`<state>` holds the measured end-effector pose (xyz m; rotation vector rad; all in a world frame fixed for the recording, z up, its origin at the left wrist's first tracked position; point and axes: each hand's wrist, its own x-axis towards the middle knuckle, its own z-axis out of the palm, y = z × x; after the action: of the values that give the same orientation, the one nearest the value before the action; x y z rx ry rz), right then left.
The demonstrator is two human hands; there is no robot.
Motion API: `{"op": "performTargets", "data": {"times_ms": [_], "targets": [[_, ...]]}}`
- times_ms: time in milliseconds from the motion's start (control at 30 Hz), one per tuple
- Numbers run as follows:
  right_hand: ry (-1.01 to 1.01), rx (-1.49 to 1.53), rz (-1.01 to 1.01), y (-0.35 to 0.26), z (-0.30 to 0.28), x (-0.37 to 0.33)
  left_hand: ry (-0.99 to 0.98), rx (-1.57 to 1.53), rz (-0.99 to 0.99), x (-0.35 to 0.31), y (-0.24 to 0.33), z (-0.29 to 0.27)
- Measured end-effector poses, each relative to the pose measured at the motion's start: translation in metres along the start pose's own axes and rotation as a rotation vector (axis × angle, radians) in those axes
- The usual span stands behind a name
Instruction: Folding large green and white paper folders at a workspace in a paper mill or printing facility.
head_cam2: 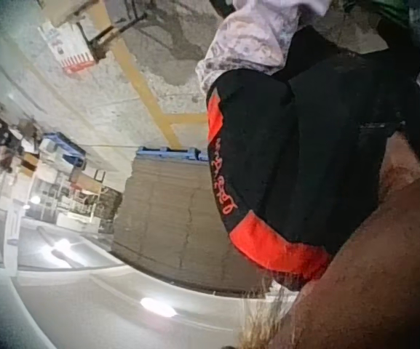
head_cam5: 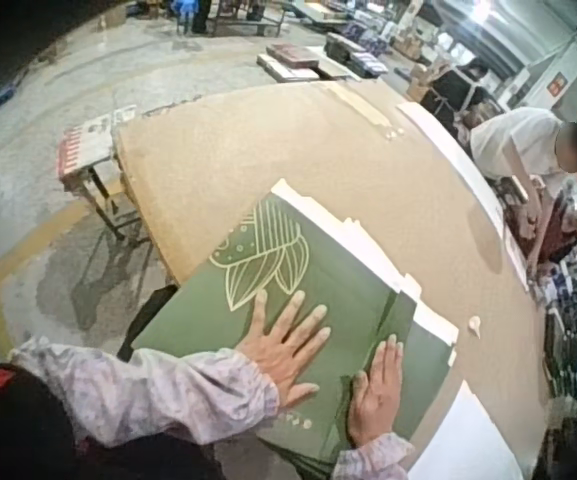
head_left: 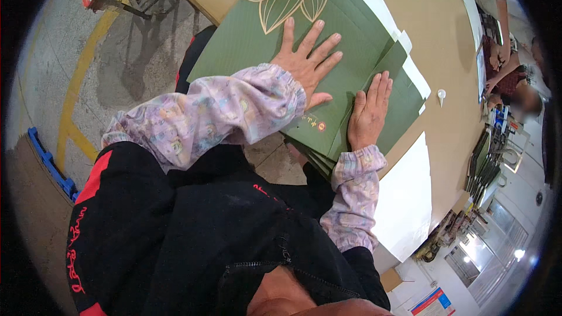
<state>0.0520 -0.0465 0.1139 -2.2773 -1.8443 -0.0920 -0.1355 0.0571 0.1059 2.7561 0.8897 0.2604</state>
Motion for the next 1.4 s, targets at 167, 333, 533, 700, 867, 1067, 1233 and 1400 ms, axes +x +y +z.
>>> {"op": "performTargets", "data": {"times_ms": [167, 333, 533, 700, 867, 1067, 1233, 1400], "targets": [[-0.01, 0.002, 0.027, -0.001, -0.002, 0.0, -0.151, 0.144, 0.032, 0.014, -0.001, -0.035], [-0.022, -0.009, 0.032, -0.003, -0.002, 0.002, -0.141, -0.055, 0.106, 0.043, -0.04, -0.017], [-0.083, -0.012, 0.087, -0.008, -0.005, 0.004, 0.057, 0.011, 0.096, 0.038, -0.04, -0.002], [-0.094, -0.031, 0.1, -0.005, -0.005, 0.014, 0.028, -0.012, 0.107, 0.035, -0.039, -0.005], [-0.131, -0.015, 0.072, -0.002, -0.003, 0.024, 0.023, -0.029, 0.106, 0.031, -0.044, -0.005], [0.006, -0.018, -0.081, 0.055, 0.022, 0.11, 0.047, -0.054, 0.111, 0.029, -0.048, -0.011], [-0.097, -0.326, 0.02, 0.133, 0.043, 0.185, 0.093, -0.046, 0.15, 0.042, -0.038, -0.008], [-0.095, -0.109, 0.033, 0.0, 0.019, 0.026, 0.18, -0.015, -0.336, 0.029, -0.079, -0.017]]}}
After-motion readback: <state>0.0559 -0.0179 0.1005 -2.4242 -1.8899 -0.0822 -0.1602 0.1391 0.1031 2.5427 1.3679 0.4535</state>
